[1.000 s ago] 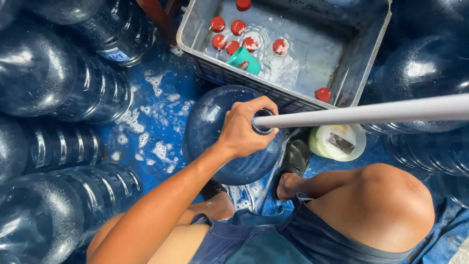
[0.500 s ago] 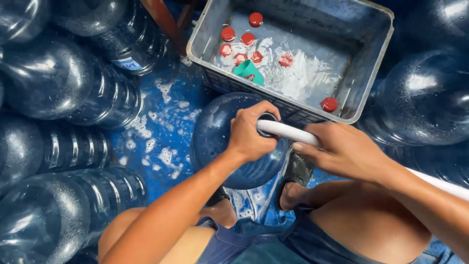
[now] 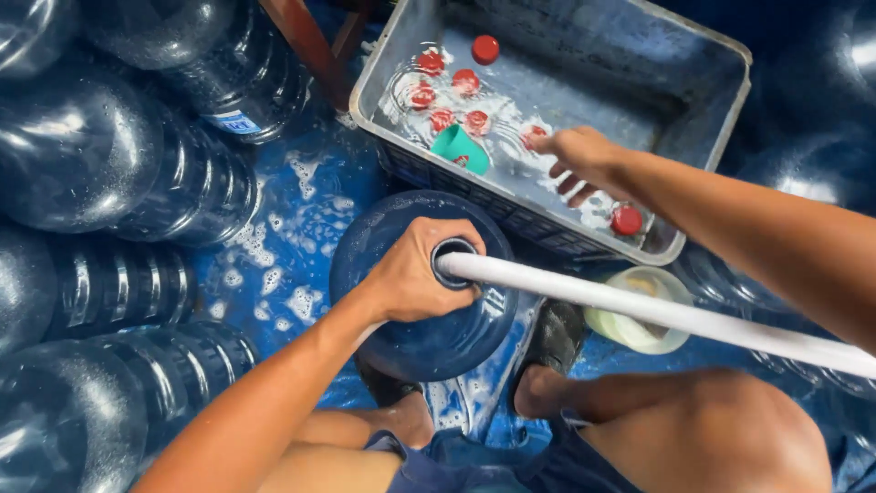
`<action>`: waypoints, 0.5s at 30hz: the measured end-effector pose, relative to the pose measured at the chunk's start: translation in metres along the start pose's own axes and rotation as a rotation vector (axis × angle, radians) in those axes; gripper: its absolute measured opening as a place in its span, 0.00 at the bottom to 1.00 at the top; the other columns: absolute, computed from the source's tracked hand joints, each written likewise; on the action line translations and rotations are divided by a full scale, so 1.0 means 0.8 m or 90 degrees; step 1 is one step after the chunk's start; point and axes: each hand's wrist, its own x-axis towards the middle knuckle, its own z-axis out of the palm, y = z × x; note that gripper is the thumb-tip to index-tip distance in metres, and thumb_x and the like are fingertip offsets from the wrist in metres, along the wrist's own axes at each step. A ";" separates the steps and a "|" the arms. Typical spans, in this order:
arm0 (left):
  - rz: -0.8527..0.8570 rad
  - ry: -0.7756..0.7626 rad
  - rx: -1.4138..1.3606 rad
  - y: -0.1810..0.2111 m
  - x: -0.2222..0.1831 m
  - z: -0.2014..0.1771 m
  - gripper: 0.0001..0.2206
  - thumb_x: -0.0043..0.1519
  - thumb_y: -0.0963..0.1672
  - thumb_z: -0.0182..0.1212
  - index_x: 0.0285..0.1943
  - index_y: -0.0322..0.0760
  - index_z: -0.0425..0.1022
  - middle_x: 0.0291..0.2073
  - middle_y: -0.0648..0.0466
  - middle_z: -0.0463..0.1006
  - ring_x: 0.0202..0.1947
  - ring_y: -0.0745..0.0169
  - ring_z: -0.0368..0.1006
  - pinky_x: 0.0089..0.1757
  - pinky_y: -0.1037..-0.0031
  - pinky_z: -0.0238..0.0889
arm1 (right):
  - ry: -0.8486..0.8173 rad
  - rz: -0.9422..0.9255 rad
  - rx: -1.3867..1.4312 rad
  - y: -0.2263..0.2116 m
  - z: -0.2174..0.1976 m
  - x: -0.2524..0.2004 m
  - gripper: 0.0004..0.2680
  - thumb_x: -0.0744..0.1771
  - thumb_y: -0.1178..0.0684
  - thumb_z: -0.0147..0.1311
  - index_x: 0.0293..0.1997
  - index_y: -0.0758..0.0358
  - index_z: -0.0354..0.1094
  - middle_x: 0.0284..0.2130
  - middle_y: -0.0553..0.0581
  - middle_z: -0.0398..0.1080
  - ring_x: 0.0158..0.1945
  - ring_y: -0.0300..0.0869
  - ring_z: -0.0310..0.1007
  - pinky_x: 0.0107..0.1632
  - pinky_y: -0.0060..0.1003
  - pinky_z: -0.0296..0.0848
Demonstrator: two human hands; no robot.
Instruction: Scrubbing the bottom of a large plastic water jug with a sponge and rinsing it with a hose.
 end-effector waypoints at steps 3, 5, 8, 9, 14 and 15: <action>-0.045 -0.070 0.002 0.004 0.008 -0.014 0.13 0.41 0.40 0.66 0.36 0.42 0.80 0.28 0.52 0.84 0.35 0.60 0.78 0.41 0.67 0.68 | -0.037 0.089 0.121 -0.020 0.047 0.101 0.35 0.65 0.25 0.51 0.73 0.62 0.54 0.65 0.80 0.57 0.61 0.71 0.67 0.49 0.63 0.77; -0.074 -0.143 0.000 0.007 0.014 -0.016 0.14 0.40 0.42 0.65 0.36 0.45 0.81 0.29 0.49 0.84 0.37 0.43 0.83 0.41 0.59 0.69 | -0.044 0.136 0.126 -0.038 0.087 0.160 0.36 0.62 0.25 0.54 0.74 0.54 0.51 0.72 0.74 0.47 0.63 0.82 0.58 0.44 0.82 0.68; -0.009 -0.200 0.099 0.007 0.025 -0.023 0.10 0.43 0.44 0.63 0.34 0.53 0.77 0.25 0.68 0.79 0.28 0.73 0.77 0.35 0.74 0.64 | 0.031 0.139 0.130 -0.067 0.137 0.190 0.34 0.61 0.31 0.54 0.74 0.44 0.43 0.48 0.59 0.70 0.31 0.49 0.73 0.34 0.65 0.70; -0.014 -0.197 0.097 0.007 0.024 -0.026 0.10 0.43 0.44 0.63 0.34 0.53 0.77 0.25 0.68 0.79 0.28 0.73 0.77 0.35 0.74 0.64 | 0.025 0.140 0.127 -0.060 0.140 0.209 0.34 0.61 0.31 0.54 0.74 0.44 0.43 0.48 0.59 0.70 0.31 0.49 0.73 0.34 0.65 0.70; 0.035 -0.172 0.087 0.010 0.010 -0.022 0.10 0.42 0.44 0.57 0.33 0.51 0.76 0.26 0.67 0.80 0.28 0.60 0.80 0.31 0.69 0.67 | 0.087 -0.325 -0.553 0.019 0.119 0.245 0.27 0.55 0.48 0.66 0.61 0.43 0.66 0.58 0.66 0.53 0.60 0.64 0.56 0.54 0.64 0.68; 0.037 -0.171 0.085 0.011 0.011 -0.021 0.10 0.42 0.44 0.57 0.33 0.51 0.76 0.26 0.67 0.80 0.28 0.60 0.80 0.31 0.69 0.67 | 0.088 -0.324 -0.556 0.039 0.108 0.245 0.27 0.55 0.48 0.66 0.61 0.43 0.66 0.58 0.66 0.53 0.60 0.64 0.56 0.54 0.64 0.68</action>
